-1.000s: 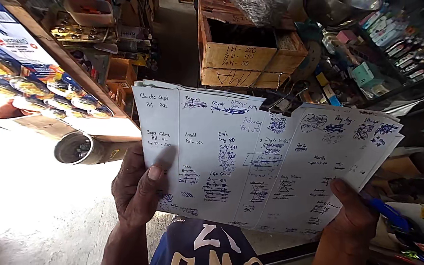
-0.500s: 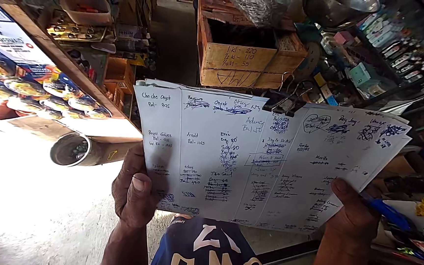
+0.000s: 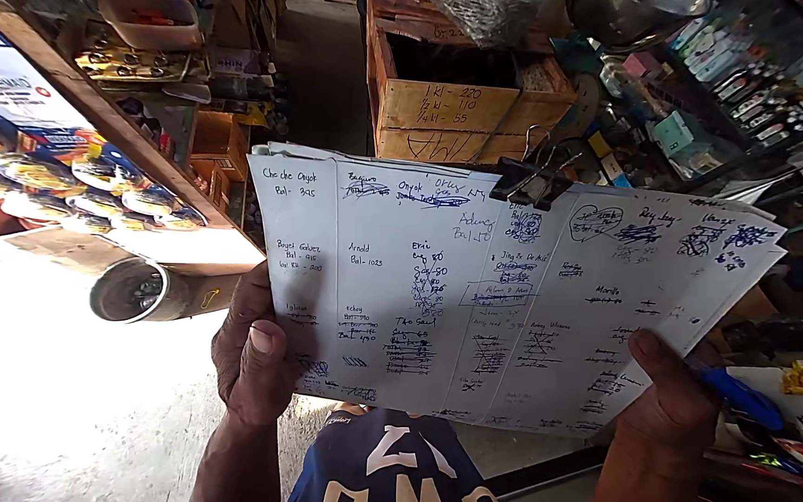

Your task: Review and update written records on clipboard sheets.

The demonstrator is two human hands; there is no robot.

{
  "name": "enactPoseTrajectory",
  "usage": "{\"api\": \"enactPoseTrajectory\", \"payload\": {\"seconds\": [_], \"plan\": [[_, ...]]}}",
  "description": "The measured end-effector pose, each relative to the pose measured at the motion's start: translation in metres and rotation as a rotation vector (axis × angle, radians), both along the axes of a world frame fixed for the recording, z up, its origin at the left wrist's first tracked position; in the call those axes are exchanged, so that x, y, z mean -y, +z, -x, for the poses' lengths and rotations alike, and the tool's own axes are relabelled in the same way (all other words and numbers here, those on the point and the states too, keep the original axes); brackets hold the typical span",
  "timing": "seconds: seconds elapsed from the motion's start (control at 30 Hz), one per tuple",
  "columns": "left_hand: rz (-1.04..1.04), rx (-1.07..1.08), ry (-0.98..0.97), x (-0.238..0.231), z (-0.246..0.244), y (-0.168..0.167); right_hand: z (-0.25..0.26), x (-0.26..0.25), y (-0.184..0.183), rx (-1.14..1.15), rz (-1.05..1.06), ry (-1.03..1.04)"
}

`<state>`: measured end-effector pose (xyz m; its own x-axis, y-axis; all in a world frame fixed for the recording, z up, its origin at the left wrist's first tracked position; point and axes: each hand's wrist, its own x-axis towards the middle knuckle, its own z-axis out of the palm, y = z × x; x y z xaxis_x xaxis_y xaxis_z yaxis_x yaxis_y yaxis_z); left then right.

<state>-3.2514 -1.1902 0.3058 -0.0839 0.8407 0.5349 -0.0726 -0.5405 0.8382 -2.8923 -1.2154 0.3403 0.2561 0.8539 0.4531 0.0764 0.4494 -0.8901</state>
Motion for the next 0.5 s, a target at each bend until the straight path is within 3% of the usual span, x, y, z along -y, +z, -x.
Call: {"api": "enactPoseTrajectory", "payload": {"seconds": [0.5], "plan": [[0.147,-0.039,0.059,-0.037,0.006,-0.017,0.017,-0.015,0.006,0.081,0.170,-0.124]]}}
